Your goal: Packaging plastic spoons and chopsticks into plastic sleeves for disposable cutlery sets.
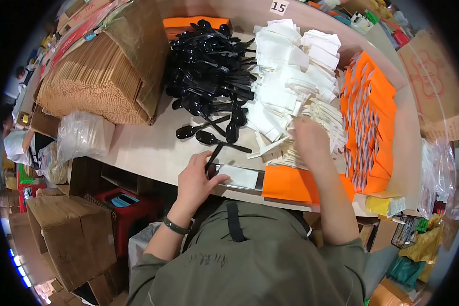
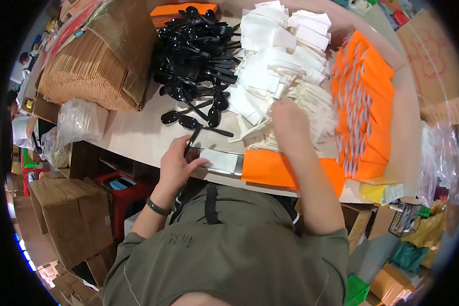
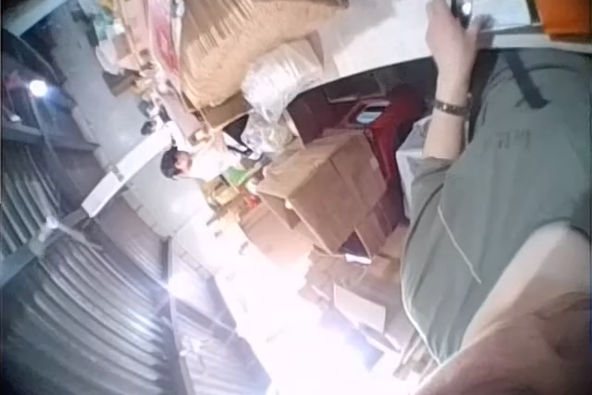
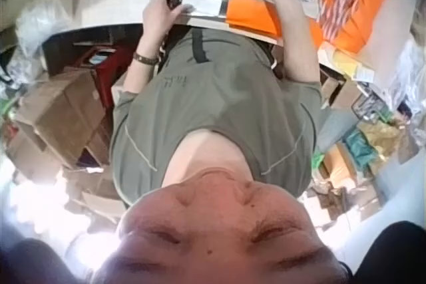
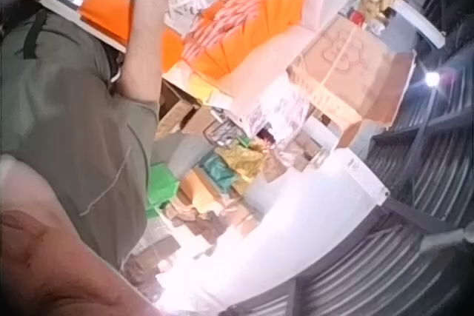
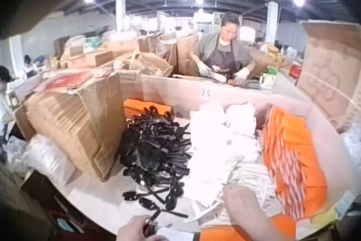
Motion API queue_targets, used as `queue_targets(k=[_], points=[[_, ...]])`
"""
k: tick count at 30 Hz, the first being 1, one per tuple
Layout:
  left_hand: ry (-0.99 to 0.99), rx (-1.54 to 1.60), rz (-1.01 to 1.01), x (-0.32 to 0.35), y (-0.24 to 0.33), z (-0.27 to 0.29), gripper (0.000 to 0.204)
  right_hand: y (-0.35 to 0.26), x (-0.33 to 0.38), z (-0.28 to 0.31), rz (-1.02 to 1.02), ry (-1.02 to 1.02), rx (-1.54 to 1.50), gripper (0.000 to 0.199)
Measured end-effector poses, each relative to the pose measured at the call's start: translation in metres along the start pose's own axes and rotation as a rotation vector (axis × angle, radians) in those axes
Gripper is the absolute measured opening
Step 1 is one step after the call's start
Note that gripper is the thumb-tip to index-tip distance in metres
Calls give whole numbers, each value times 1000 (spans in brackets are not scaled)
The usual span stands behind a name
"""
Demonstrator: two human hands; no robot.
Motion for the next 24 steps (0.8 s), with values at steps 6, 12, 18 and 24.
queue_targets(k=[6, 12, 18, 24], points=[[87, 266, -33, -2, -3, 10, 21, -69, 51, -60, 371, -332, -220, 16], [-63, 54, -256, -16, -11, 17, 8, -57, 65, -43, 374, -62, -259, 21], [-157, 142, -439, -20, 20, -22, 11, -34, 88, -50, 675, 95, -314, 28], [250, -25, -464, -69, -11, 73, 25, -25, 99, -74, 721, 22, -91, 35]])
Point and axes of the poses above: each hand's wrist, its own x-axis away from the middle knuckle, its own z-axis out of the back of the hand, y = z × x, the point moved 1 cm from there along -x, towards the middle knuckle, and after that the axes turned 6 degrees about -x, right-handed, at the moved point
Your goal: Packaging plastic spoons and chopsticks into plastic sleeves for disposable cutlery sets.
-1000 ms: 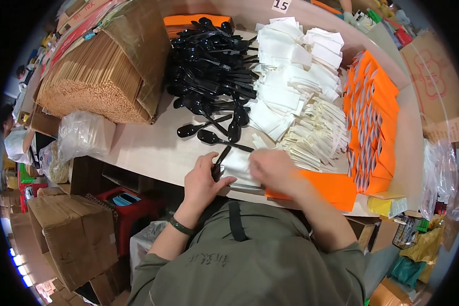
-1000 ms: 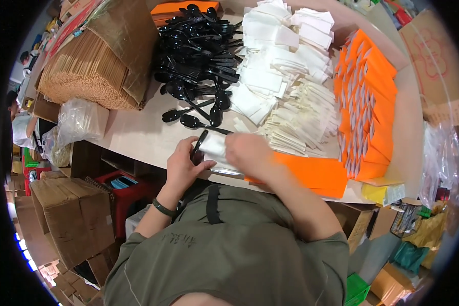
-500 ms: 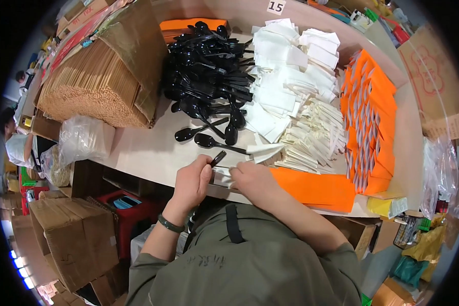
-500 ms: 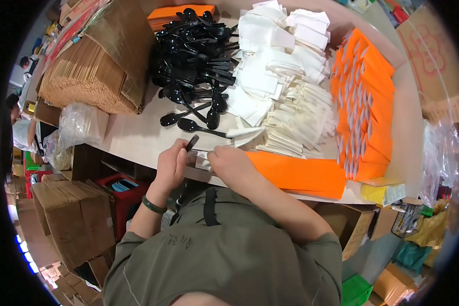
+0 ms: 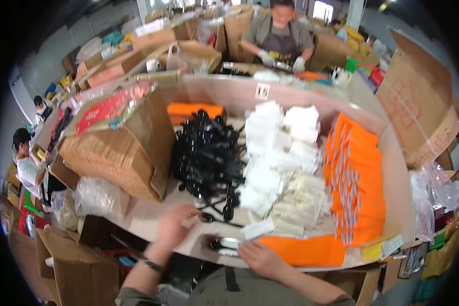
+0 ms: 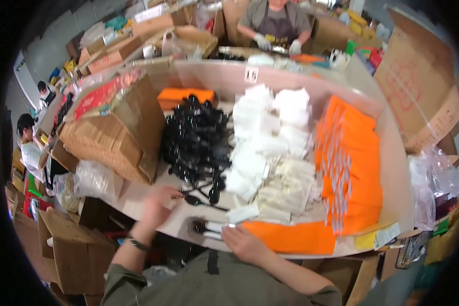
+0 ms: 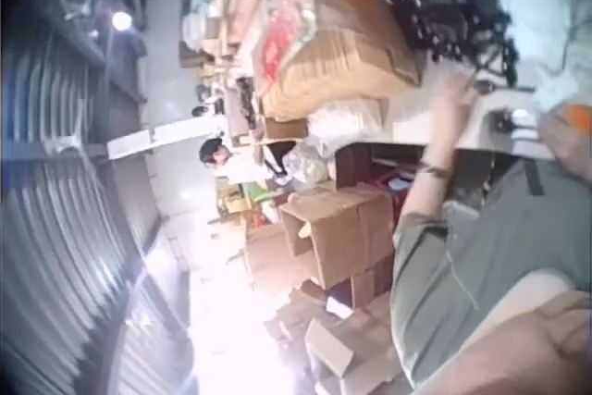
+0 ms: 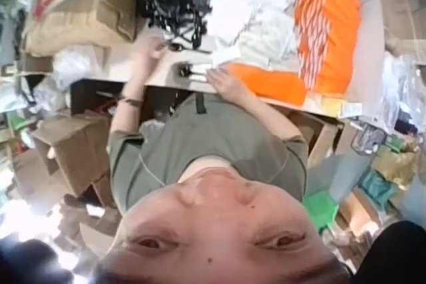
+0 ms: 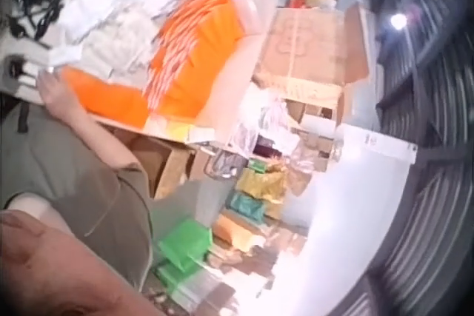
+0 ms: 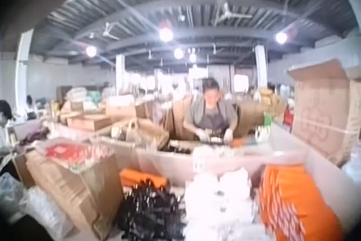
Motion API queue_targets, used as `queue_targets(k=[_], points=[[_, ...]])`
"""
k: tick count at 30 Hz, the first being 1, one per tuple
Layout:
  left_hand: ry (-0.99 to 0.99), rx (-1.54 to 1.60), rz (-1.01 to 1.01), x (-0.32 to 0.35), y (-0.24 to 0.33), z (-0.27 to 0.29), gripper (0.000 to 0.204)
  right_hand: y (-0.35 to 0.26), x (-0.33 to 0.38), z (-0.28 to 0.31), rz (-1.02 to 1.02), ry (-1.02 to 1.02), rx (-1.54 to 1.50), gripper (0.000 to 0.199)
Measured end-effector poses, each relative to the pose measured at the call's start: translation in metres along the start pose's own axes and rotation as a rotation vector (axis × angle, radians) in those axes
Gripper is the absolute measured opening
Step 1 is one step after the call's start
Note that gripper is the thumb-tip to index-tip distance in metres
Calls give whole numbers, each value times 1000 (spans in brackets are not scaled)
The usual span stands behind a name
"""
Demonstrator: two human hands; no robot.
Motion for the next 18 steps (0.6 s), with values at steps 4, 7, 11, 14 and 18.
queue_targets(k=[4, 7, 11, 14, 18], points=[[520, -632, 150, -87, -58, 135, 10, -6, 4, -5, 6, -23, 16, 39], [199, -869, 327, -100, -114, 159, 14, -6, -1, -6, 45, -48, 67, 38], [-61, -801, 473, -112, -109, 150, 15, -10, 9, 3, -79, 17, -7, 39], [-16, -763, 419, -116, -114, 143, 26, -8, 14, 6, -123, 73, -92, 38], [137, -786, 364, -106, -114, 145, 39, 9, 13, 9, -129, 127, -175, 33]])
Point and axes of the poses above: each hand's wrist, its own x-axis away from the middle knuckle, its own z-axis out of the back of the hand, y = z × x, the point moved 1 cm from there along -x, towards the middle knuckle, and after that the axes turned 6 degrees about -x, right-handed, at the moved point
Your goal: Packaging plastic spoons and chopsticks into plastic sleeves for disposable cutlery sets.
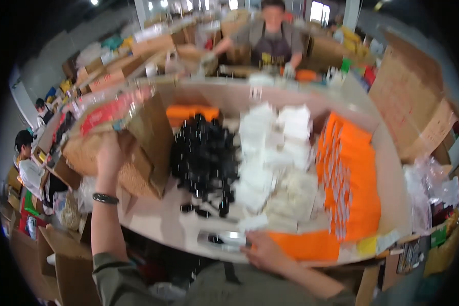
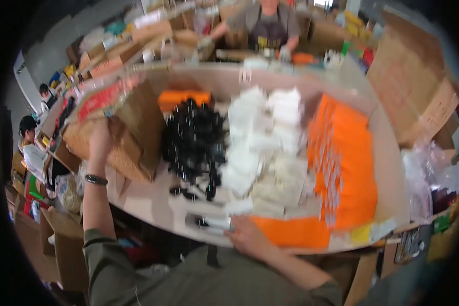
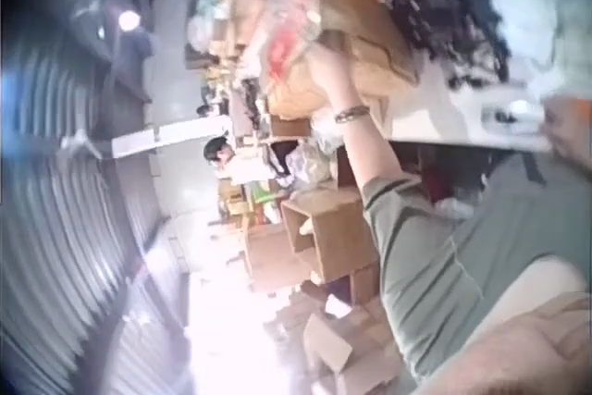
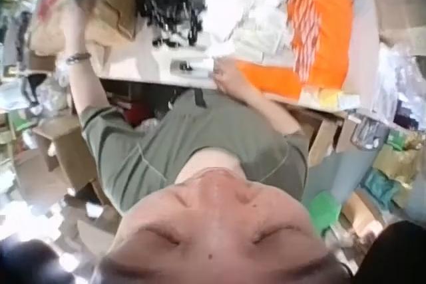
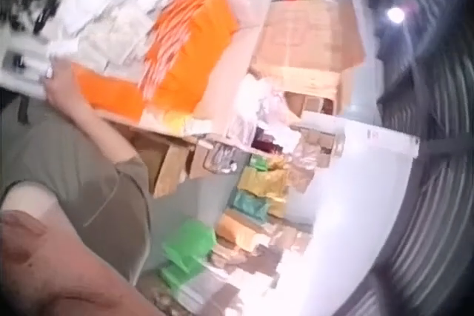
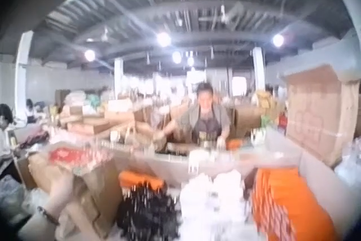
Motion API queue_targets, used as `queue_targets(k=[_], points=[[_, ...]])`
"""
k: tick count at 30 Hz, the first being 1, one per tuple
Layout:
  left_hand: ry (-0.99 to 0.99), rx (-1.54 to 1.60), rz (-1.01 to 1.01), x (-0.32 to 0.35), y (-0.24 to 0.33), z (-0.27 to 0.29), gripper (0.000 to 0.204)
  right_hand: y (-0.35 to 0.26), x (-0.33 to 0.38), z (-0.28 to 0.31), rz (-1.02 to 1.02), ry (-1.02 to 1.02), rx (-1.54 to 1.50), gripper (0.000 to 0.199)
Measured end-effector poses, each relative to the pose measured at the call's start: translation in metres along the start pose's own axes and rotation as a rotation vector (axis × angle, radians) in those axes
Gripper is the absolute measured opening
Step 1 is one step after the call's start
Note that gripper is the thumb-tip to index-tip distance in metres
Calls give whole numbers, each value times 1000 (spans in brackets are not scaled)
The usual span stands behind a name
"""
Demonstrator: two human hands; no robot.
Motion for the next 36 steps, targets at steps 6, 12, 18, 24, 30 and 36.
queue_targets(k=[6, 12, 18, 24, 30, 36], points=[[64, 875, 613, 149, -22, -17, 19, -2, -9, 23, -140, -87, 13, 38], [-852, 1054, -20, 234, 84, -35, 6, -8, -2, 27, -163, -179, 10, 38], [-813, 841, -23, 230, 99, -52, 13, -11, -4, 21, -96, -141, 17, 43], [-592, 633, -22, 239, 193, -35, 51, -24, -26, 20, -281, -111, -5, 49], [-362, 628, 27, 244, 206, -55, 53, -19, -21, 22, -222, -144, 71, 47], [-1034, 1441, 103, 273, 242, -33, 48, -16, -20, 13, -189, -102, 39, 52]])
Point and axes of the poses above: each hand's wrist, its own x-axis away from the middle knuckle, its own z-axis out of the back of the hand, y = z × x, the point moved 1 cm from there along -x, towards the middle knuckle, and after that the axes turned 6 degrees about -x, right-handed, at the moved point
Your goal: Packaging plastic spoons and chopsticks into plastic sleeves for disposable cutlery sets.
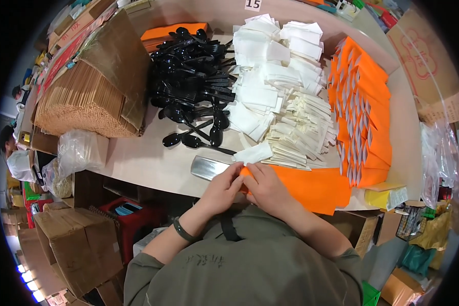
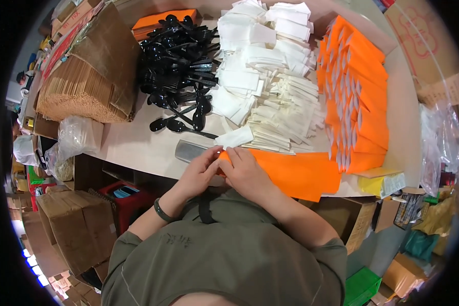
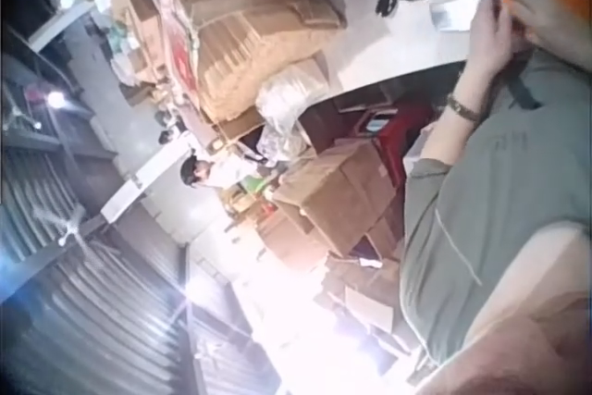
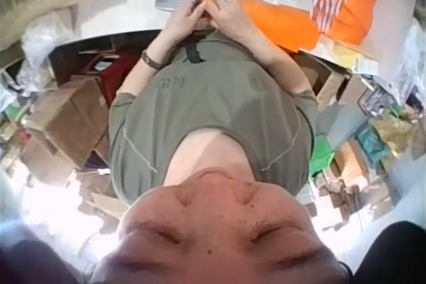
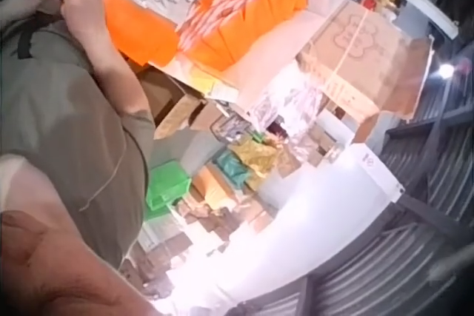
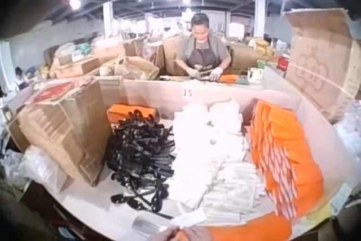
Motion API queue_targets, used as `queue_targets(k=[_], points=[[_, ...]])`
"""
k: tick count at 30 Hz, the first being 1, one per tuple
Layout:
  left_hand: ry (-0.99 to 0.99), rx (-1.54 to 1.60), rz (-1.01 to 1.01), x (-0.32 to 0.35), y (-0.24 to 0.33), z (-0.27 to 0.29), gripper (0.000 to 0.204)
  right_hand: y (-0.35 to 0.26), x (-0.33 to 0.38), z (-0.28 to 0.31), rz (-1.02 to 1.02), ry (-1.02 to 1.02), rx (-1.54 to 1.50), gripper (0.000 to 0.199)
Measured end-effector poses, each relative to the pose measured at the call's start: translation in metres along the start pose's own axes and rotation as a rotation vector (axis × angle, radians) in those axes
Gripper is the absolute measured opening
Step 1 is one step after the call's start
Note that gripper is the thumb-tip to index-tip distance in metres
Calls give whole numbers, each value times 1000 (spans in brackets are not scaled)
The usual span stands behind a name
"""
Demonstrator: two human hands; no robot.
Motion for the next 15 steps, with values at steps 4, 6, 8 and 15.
queue_targets(k=[4, 6, 8, 15], points=[[52, -472, -96, 20, 37, 33, 60, -3, -3, 21, -9, 3, -39, 56], [353, -976, -446, 28, 49, 45, 84, -7, -5, 34, 80, -35, 29, 45], [124, -1160, -553, 22, 45, 45, 78, -10, -11, 33, 92, 9, 18, 46], [127, -821, 201, 15, 34, 69, 39, 94, -6, 176, -173, 5, 306, 18]])
Point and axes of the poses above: each hand's wrist, its own x-axis away from the middle knuckle, its own z-axis out of the back of the hand, y = z × x, the point moved 1 cm from there along -x, towards the middle knuckle, and after that the axes turned 6 degrees about -x, right-handed, at the moved point
